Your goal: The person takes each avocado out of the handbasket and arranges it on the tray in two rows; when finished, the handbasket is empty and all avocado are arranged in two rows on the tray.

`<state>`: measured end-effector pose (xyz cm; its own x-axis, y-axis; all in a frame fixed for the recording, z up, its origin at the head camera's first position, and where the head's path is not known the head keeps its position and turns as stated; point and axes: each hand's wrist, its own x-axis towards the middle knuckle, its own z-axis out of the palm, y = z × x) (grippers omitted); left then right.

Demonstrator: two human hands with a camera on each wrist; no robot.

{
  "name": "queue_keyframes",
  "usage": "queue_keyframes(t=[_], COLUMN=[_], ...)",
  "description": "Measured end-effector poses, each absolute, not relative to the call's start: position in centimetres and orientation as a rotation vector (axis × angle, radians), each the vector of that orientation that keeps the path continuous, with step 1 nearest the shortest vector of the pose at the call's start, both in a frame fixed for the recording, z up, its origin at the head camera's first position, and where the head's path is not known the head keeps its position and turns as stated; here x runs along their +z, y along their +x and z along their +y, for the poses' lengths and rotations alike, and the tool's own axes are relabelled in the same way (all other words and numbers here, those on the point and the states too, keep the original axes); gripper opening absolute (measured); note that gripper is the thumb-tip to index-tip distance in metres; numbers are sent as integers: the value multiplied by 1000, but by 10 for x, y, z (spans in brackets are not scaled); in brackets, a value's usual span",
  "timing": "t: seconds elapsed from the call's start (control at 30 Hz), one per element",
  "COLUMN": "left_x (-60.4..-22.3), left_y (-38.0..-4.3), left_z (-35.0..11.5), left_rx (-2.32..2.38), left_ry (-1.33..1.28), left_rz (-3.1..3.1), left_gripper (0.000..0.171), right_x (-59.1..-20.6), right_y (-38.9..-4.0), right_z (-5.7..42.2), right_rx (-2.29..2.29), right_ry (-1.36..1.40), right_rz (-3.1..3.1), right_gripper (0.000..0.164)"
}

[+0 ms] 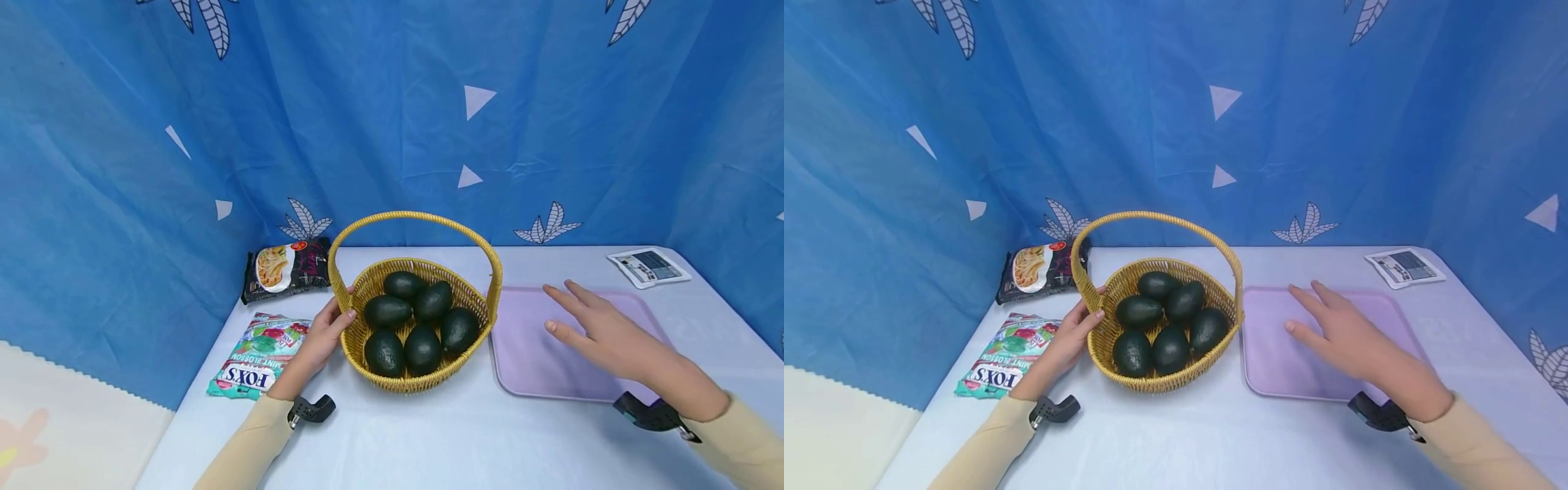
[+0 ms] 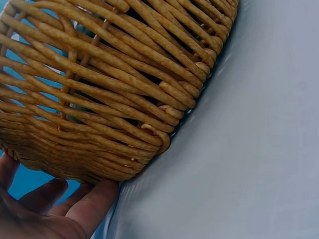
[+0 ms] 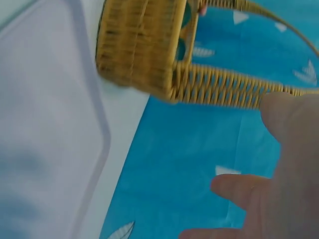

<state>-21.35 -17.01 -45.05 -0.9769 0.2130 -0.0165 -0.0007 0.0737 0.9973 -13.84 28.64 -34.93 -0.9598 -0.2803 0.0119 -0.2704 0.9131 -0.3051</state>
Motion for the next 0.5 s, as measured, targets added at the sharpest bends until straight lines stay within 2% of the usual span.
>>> queue_keyframes(t=[0.5], left_x=[-449], left_y=[-214], left_z=[-170], left_rx=[2025], left_ry=[169], left_rz=[2157], left_gripper=[57], right_x=[-334], right_y=[-124], right_z=[221], right_rx=[-404], right_ry=[-751], right_rz=[2950], right_gripper=[67])
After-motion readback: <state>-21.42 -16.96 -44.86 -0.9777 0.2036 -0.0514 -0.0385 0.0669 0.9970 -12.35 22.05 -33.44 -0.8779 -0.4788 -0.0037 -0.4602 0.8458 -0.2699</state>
